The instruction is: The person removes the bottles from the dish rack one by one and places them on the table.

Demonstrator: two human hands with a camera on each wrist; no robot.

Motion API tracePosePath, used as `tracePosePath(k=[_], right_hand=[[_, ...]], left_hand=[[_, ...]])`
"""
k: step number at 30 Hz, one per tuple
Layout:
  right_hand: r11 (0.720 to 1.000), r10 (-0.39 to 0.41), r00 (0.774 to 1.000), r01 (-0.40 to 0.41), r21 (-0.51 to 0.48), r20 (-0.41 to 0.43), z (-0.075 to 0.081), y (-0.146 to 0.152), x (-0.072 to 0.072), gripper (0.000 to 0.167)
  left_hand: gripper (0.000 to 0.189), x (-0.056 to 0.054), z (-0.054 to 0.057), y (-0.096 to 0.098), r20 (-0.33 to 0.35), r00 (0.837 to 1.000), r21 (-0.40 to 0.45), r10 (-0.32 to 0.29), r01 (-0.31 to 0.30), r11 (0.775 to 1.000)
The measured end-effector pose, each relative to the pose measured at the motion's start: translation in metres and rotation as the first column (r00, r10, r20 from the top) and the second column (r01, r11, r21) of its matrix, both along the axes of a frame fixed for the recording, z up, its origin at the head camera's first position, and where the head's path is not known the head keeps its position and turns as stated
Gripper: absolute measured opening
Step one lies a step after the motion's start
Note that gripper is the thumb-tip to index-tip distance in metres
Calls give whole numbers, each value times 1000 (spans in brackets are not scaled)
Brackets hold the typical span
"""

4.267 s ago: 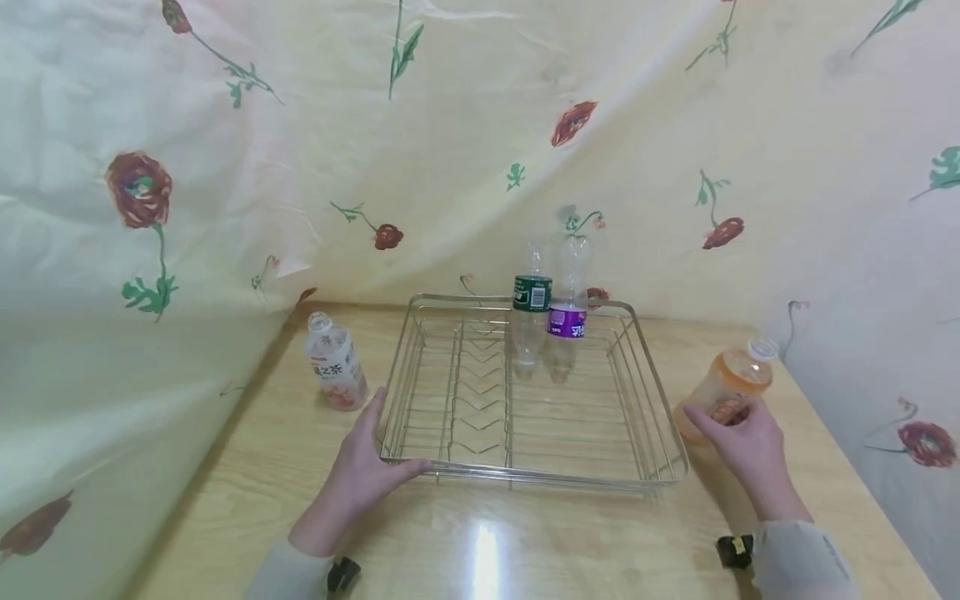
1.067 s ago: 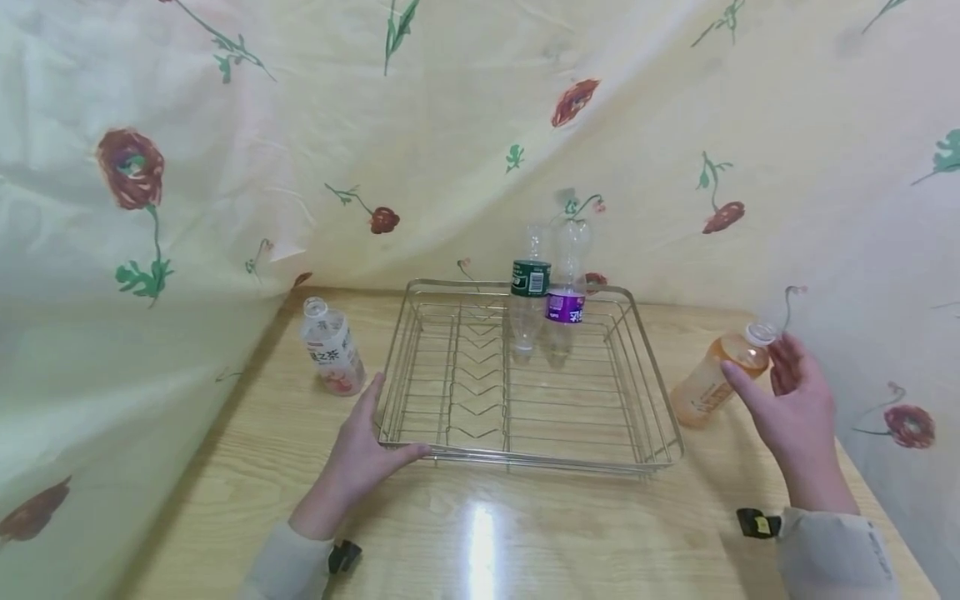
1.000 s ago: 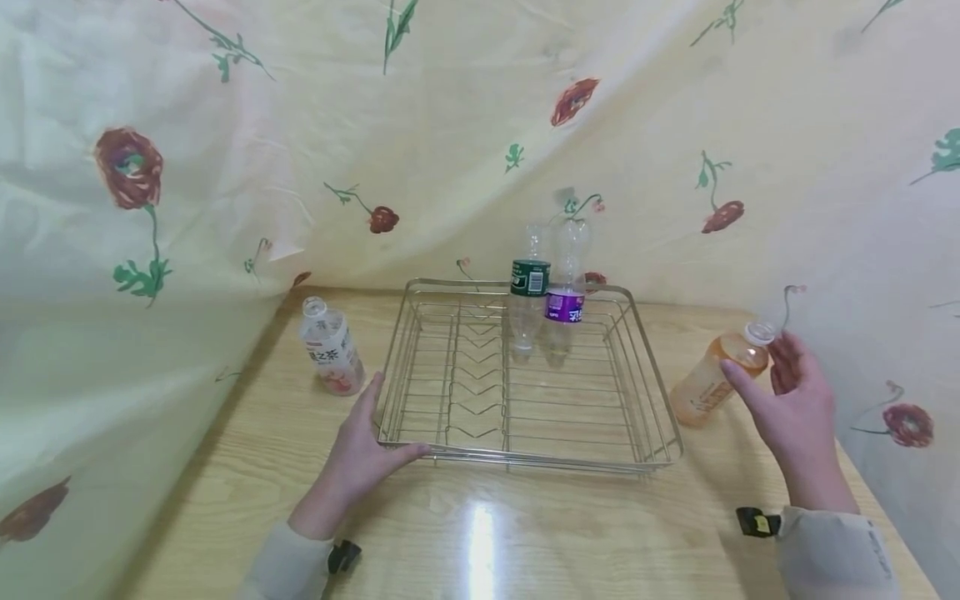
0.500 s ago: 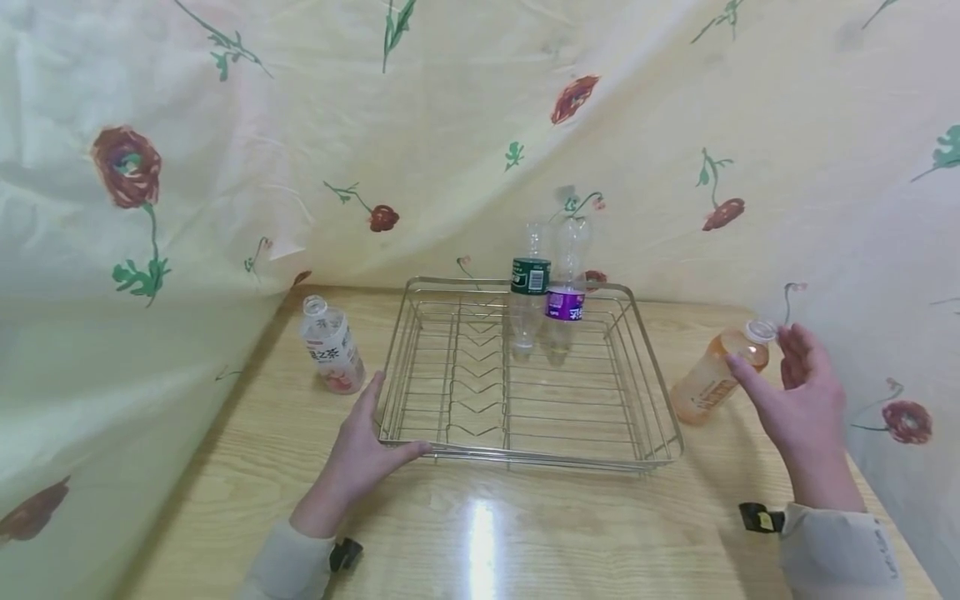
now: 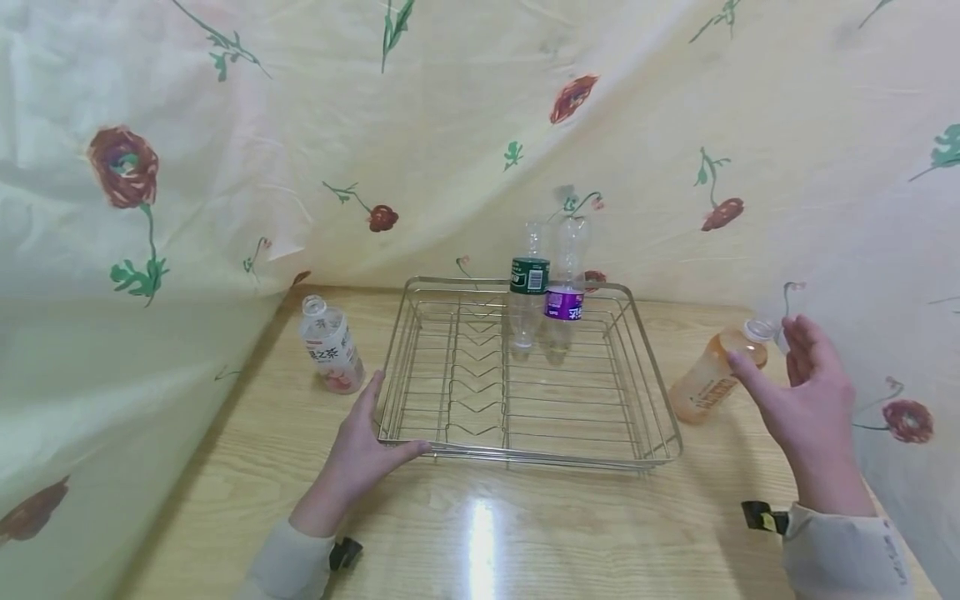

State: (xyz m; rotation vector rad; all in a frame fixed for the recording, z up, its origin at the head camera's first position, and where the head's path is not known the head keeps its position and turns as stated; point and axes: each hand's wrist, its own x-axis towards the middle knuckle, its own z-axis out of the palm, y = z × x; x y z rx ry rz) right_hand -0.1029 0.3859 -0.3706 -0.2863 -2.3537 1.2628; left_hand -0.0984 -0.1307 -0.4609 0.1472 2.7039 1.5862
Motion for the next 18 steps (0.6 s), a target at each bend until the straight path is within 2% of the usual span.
tracePosePath(k=[18], right_hand=[[996, 69, 997, -66, 54, -44, 9, -12, 4, 91]], left_hand=[[135, -1, -3, 0, -14, 1000, -10, 6, -6, 1000]])
